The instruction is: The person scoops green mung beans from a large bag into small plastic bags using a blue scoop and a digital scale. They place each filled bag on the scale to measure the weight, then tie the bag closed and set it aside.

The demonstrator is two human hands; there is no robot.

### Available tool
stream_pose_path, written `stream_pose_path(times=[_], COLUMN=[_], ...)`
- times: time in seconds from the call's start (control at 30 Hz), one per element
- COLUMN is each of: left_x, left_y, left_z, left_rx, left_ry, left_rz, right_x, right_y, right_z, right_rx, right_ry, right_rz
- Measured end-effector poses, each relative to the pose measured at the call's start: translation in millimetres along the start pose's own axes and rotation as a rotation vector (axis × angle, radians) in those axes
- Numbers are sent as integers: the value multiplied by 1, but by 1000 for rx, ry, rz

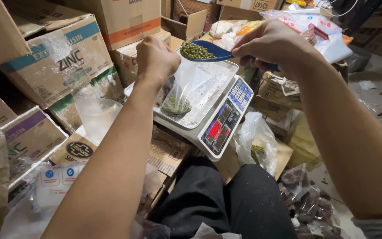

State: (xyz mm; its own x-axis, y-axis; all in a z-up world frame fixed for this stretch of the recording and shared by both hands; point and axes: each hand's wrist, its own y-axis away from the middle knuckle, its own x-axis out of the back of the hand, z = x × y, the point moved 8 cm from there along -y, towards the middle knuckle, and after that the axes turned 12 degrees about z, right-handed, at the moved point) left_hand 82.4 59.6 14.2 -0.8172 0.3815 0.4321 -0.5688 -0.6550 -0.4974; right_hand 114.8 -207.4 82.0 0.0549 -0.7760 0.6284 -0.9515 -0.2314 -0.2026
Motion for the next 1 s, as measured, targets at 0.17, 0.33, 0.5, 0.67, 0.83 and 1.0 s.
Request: stream_pose_path(times=[0.17, 0.33, 0.5, 0.67, 0.83, 1.0], left_x=[-2, 6, 11, 10, 9, 1], left_y=[-1, 2, 10, 16, 19, 28], left_z=[0, 5, 2, -4, -2, -10], left_rx=[5, -36, 9, 69, -35, 25], left_ry=[49, 109, 197, 193, 206, 208], left_rz=[-15, 80, 81, 99, 156, 119], right_x=[-1, -24, -58, -47, -9, 52], right_y=[-3, -10, 8, 19, 18, 24], right_z=[-16, -55, -92, -89, -54, 18], right_rx=[42, 267, 689, 723, 577, 235], right_ry=[177, 629, 935, 918, 762, 507], right_rz=[-8, 10, 196, 253, 168, 241])
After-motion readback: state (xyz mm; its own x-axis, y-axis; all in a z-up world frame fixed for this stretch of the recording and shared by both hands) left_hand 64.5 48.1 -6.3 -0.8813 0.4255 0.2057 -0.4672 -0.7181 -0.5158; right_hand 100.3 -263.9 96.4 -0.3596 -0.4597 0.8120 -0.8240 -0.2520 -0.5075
